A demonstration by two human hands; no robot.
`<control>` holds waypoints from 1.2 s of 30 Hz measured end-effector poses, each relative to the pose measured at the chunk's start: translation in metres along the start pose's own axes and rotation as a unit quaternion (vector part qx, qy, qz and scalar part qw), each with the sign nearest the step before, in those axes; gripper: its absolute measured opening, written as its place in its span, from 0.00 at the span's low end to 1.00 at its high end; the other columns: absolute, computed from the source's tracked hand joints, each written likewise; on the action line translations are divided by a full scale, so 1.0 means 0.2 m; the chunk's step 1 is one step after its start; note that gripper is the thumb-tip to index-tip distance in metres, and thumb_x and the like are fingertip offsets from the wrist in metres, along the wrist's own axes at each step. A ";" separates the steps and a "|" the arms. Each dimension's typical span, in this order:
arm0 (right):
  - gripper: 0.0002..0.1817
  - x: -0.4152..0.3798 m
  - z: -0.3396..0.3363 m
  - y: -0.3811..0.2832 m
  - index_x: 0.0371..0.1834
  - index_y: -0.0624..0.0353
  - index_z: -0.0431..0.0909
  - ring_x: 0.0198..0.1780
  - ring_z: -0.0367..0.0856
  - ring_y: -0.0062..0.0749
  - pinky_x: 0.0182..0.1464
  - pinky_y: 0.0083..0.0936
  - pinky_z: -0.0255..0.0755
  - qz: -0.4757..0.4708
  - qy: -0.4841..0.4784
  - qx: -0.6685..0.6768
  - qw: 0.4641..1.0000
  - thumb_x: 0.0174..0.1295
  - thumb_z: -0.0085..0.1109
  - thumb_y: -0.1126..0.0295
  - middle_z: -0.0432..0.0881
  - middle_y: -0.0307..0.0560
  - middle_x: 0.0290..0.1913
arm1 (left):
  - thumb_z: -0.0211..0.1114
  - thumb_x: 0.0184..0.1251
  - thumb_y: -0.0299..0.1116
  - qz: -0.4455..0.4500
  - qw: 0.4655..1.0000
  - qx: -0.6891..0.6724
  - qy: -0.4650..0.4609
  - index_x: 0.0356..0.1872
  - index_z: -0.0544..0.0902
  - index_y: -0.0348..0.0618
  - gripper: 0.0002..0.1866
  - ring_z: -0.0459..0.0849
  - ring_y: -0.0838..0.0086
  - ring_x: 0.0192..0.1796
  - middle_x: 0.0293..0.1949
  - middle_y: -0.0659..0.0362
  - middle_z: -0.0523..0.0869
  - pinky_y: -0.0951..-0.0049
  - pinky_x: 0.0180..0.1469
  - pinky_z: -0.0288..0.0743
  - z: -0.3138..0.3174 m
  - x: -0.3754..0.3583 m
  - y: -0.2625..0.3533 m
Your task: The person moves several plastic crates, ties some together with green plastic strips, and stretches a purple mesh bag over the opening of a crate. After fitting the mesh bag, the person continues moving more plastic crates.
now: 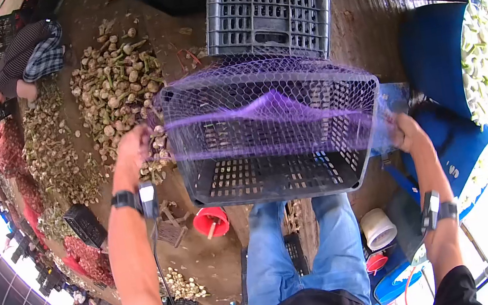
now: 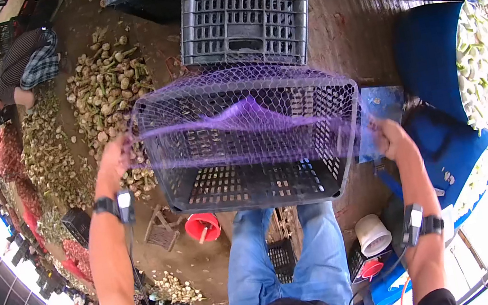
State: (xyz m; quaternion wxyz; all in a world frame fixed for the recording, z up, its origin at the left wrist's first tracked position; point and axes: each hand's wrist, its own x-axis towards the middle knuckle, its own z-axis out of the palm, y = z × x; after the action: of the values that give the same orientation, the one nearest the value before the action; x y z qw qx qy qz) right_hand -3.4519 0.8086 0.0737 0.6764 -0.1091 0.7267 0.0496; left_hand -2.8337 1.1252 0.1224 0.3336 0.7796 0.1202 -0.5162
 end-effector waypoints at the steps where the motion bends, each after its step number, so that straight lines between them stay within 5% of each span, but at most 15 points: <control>1: 0.15 -0.07 -0.03 0.10 0.27 0.49 0.73 0.09 0.54 0.16 0.09 0.17 0.44 0.022 -0.046 0.042 0.998 0.73 0.51 0.58 0.62 0.28 0.14 | 0.53 0.74 0.40 -0.005 1.000 0.002 -0.008 0.30 0.77 0.45 0.13 0.59 0.86 0.10 0.13 0.71 0.69 0.82 0.10 0.49 0.00 -0.05 -0.07; 5: 0.18 -0.32 -0.04 0.31 0.28 0.50 0.74 0.13 0.59 0.14 0.11 0.13 0.47 -0.004 -0.167 0.134 0.977 0.71 0.55 0.51 0.65 0.29 0.18 | 0.52 0.72 0.47 -0.035 0.992 -0.082 -0.085 0.31 0.78 0.45 0.17 0.58 0.85 0.11 0.14 0.70 0.69 0.83 0.12 0.49 -0.02 -0.29 -0.30; 7: 0.17 -0.35 -0.02 0.37 0.30 0.52 0.77 0.20 0.70 0.19 0.17 0.14 0.58 -0.044 -0.236 0.144 0.960 0.68 0.59 0.51 0.74 0.33 0.23 | 0.52 0.71 0.51 -0.027 0.982 -0.134 -0.128 0.33 0.78 0.44 0.20 0.59 0.86 0.11 0.15 0.69 0.70 0.83 0.13 0.49 -0.06 -0.36 -0.38; 12: 0.12 -0.37 0.06 0.53 0.35 0.53 0.81 0.38 0.80 0.34 0.39 0.32 0.72 -0.146 -0.151 0.160 0.964 0.67 0.62 0.57 0.85 0.39 0.37 | 0.61 0.68 0.40 0.033 0.990 0.016 -0.135 0.32 0.80 0.42 0.12 0.65 0.86 0.15 0.20 0.65 0.77 0.83 0.17 0.56 -0.02 -0.51 -0.42; 14: 0.11 -0.42 0.11 0.61 0.32 0.52 0.79 0.39 0.78 0.35 0.43 0.36 0.72 -0.175 -0.102 0.342 0.918 0.69 0.59 0.59 0.82 0.39 0.33 | 0.63 0.67 0.37 0.051 0.985 0.100 -0.133 0.33 0.81 0.40 0.10 0.71 0.84 0.18 0.23 0.62 0.81 0.82 0.20 0.64 -0.01 -0.54 -0.46; 17: 0.14 -0.41 0.01 0.79 0.31 0.50 0.74 0.23 0.67 0.22 0.28 0.24 0.67 -0.150 -0.212 0.407 0.876 0.73 0.54 0.57 0.69 0.31 0.23 | 0.65 0.64 0.35 0.117 0.980 -0.120 -0.107 0.34 0.81 0.41 0.08 0.85 0.65 0.39 0.30 0.55 0.85 0.62 0.53 0.78 0.00 -0.58 -0.56; 18: 0.14 -0.39 -0.01 0.83 0.32 0.49 0.73 0.18 0.60 0.17 0.22 0.19 0.62 -0.093 -0.292 0.438 0.845 0.74 0.52 0.55 0.63 0.29 0.21 | 0.65 0.64 0.35 0.114 0.980 -0.117 -0.111 0.34 0.81 0.41 0.08 0.85 0.65 0.39 0.30 0.55 0.85 0.62 0.53 0.78 0.00 -0.60 -0.61; 20: 0.13 -0.39 0.03 0.92 0.35 0.46 0.73 0.15 0.51 0.10 0.16 0.12 0.45 -0.128 -0.218 0.397 0.882 0.72 0.55 0.52 0.59 0.25 0.20 | 0.65 0.66 0.36 0.090 0.937 -0.325 -0.095 0.36 0.83 0.44 0.07 0.84 0.64 0.37 0.31 0.56 0.85 0.59 0.55 0.76 0.02 -0.65 -0.71; 22: 0.13 -0.40 0.08 0.95 0.36 0.47 0.74 0.15 0.51 0.10 0.15 0.13 0.45 -0.120 -0.182 0.326 0.920 0.71 0.57 0.52 0.59 0.25 0.20 | 0.63 0.68 0.38 0.047 0.926 -0.372 -0.052 0.32 0.80 0.49 0.07 0.80 0.71 0.31 0.27 0.60 0.81 0.65 0.45 0.78 0.11 -0.71 -0.75; 24: 0.12 -0.36 0.10 0.99 0.35 0.47 0.74 0.15 0.52 0.09 0.15 0.12 0.46 -0.149 -0.118 0.230 0.955 0.70 0.58 0.53 0.59 0.25 0.21 | 0.62 0.70 0.39 0.030 0.865 -0.482 -0.133 0.26 0.74 0.52 0.12 0.72 0.78 0.22 0.21 0.66 0.73 0.75 0.28 0.74 0.13 -0.74 -0.80; 28: 0.14 -0.17 0.09 1.11 0.33 0.48 0.76 0.15 0.56 0.09 0.15 0.13 0.46 -0.165 -0.009 0.155 0.974 0.70 0.58 0.53 0.65 0.25 0.22 | 0.62 0.72 0.44 0.011 0.879 -0.470 -0.085 0.25 0.71 0.54 0.16 0.62 0.84 0.14 0.15 0.70 0.66 0.83 0.14 0.55 0.26 -0.72 -0.94; 32: 0.11 0.11 0.12 1.22 0.38 0.53 0.78 0.18 0.70 0.16 0.18 0.17 0.62 -0.224 0.050 0.087 0.970 0.70 0.57 0.58 0.78 0.32 0.28 | 0.64 0.71 0.48 0.062 0.947 -0.299 0.096 0.20 0.68 0.55 0.21 0.63 0.86 0.14 0.13 0.72 0.65 0.82 0.15 0.55 0.37 -0.53 -1.03; 34: 0.09 0.15 0.20 1.20 0.44 0.59 0.80 0.30 0.82 0.28 0.31 0.27 0.78 -0.227 0.101 0.146 0.957 0.68 0.54 0.66 0.84 0.41 0.38 | 0.63 0.72 0.49 0.101 0.939 -0.284 0.164 0.32 0.80 0.45 0.17 0.79 0.81 0.27 0.27 0.64 0.81 0.75 0.28 0.74 0.37 -0.38 -1.08; 35: 0.15 0.21 0.16 1.19 0.52 0.63 0.79 0.38 0.86 0.37 0.44 0.35 0.82 -0.192 0.021 0.246 0.950 0.65 0.51 0.71 0.85 0.47 0.43 | 0.61 0.73 0.51 0.139 0.927 -0.312 0.157 0.36 0.83 0.40 0.21 0.82 0.76 0.34 0.35 0.60 0.85 0.71 0.38 0.78 0.36 -0.31 -1.09; 36: 0.15 0.26 0.12 1.20 0.53 0.63 0.78 0.39 0.85 0.38 0.45 0.36 0.82 -0.196 0.031 0.244 0.949 0.66 0.51 0.71 0.85 0.47 0.43 | 0.61 0.73 0.51 0.137 0.925 -0.316 0.162 0.36 0.83 0.40 0.21 0.82 0.76 0.34 0.35 0.60 0.85 0.71 0.38 0.78 0.33 -0.25 -1.10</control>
State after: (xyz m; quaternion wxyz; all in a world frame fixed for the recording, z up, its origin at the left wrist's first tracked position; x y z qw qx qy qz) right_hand -3.4852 1.0414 0.0021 0.6556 -0.0828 0.7018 -0.2660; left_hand -3.0204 1.2549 0.0644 0.6062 0.7155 0.2214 -0.2674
